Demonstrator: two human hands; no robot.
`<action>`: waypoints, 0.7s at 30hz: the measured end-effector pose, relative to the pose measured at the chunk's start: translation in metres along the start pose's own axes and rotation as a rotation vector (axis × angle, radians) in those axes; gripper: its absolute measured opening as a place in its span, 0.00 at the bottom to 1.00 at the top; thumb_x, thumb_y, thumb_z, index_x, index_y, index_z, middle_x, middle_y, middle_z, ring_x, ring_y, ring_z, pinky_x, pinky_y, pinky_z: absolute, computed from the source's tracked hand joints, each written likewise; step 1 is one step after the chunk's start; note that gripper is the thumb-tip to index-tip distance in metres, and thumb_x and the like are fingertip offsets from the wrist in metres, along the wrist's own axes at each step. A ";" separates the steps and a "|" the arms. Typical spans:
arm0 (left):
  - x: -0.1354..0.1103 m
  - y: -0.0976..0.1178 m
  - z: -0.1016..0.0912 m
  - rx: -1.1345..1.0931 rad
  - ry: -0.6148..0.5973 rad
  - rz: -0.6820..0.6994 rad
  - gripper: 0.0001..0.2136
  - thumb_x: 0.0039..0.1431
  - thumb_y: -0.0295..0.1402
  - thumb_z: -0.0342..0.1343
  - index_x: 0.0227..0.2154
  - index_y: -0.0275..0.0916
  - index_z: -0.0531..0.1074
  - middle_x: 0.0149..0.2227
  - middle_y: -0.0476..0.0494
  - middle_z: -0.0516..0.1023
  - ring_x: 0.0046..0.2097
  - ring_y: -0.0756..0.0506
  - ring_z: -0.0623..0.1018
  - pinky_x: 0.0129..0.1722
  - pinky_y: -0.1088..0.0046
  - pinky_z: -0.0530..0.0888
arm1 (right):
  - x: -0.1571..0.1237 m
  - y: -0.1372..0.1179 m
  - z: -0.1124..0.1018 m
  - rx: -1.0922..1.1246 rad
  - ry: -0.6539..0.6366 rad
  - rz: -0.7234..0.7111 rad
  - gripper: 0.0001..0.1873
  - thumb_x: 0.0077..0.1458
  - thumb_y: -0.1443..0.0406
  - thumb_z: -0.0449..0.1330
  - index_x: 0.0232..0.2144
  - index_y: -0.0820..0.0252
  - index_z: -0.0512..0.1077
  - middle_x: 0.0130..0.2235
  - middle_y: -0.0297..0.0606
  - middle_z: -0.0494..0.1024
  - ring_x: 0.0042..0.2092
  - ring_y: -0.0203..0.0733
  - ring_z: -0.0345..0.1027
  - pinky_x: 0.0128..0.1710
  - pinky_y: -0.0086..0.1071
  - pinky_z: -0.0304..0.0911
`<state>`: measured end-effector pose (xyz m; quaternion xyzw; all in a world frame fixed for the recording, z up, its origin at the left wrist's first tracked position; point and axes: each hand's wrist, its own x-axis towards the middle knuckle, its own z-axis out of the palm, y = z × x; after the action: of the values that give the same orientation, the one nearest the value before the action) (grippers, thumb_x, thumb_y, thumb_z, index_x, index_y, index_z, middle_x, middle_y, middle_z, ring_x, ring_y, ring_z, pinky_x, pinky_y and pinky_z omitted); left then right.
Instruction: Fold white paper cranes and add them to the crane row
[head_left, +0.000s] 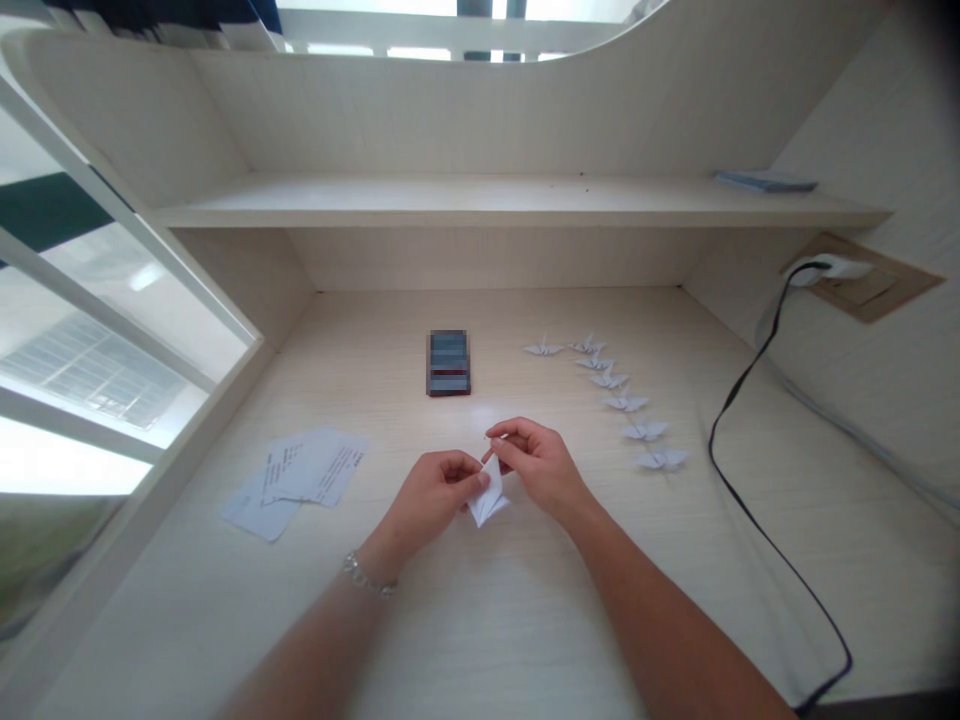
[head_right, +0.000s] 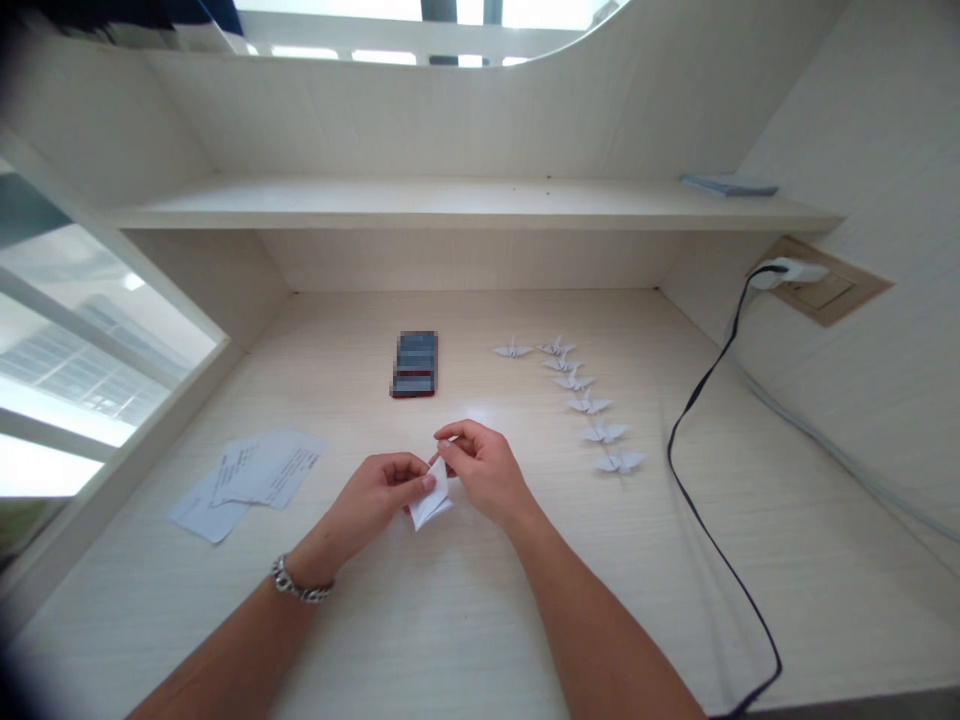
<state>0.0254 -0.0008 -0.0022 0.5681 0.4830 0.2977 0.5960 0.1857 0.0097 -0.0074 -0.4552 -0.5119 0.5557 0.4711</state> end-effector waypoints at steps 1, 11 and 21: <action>0.000 -0.001 0.000 -0.003 0.006 0.002 0.08 0.49 0.34 0.56 0.25 0.33 0.72 0.22 0.48 0.71 0.24 0.51 0.68 0.24 0.77 0.64 | 0.001 0.000 -0.001 0.018 0.009 0.007 0.11 0.48 0.61 0.59 0.34 0.61 0.71 0.26 0.37 0.76 0.27 0.36 0.68 0.28 0.30 0.64; 0.000 -0.001 0.001 0.013 0.037 0.011 0.09 0.48 0.35 0.57 0.24 0.33 0.71 0.22 0.48 0.71 0.24 0.51 0.68 0.24 0.76 0.64 | -0.002 -0.002 -0.003 -0.105 0.039 -0.056 0.11 0.43 0.65 0.62 0.33 0.61 0.72 0.29 0.36 0.75 0.31 0.37 0.68 0.31 0.31 0.64; 0.000 -0.002 0.002 0.002 0.038 -0.007 0.08 0.48 0.34 0.56 0.23 0.34 0.71 0.21 0.49 0.70 0.23 0.51 0.68 0.23 0.77 0.64 | 0.000 -0.003 -0.006 -0.074 0.069 -0.058 0.10 0.50 0.62 0.57 0.35 0.61 0.70 0.28 0.37 0.75 0.29 0.37 0.68 0.29 0.31 0.64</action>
<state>0.0273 -0.0015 -0.0041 0.5612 0.4965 0.3061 0.5872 0.1919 0.0103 -0.0051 -0.4761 -0.5286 0.5065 0.4872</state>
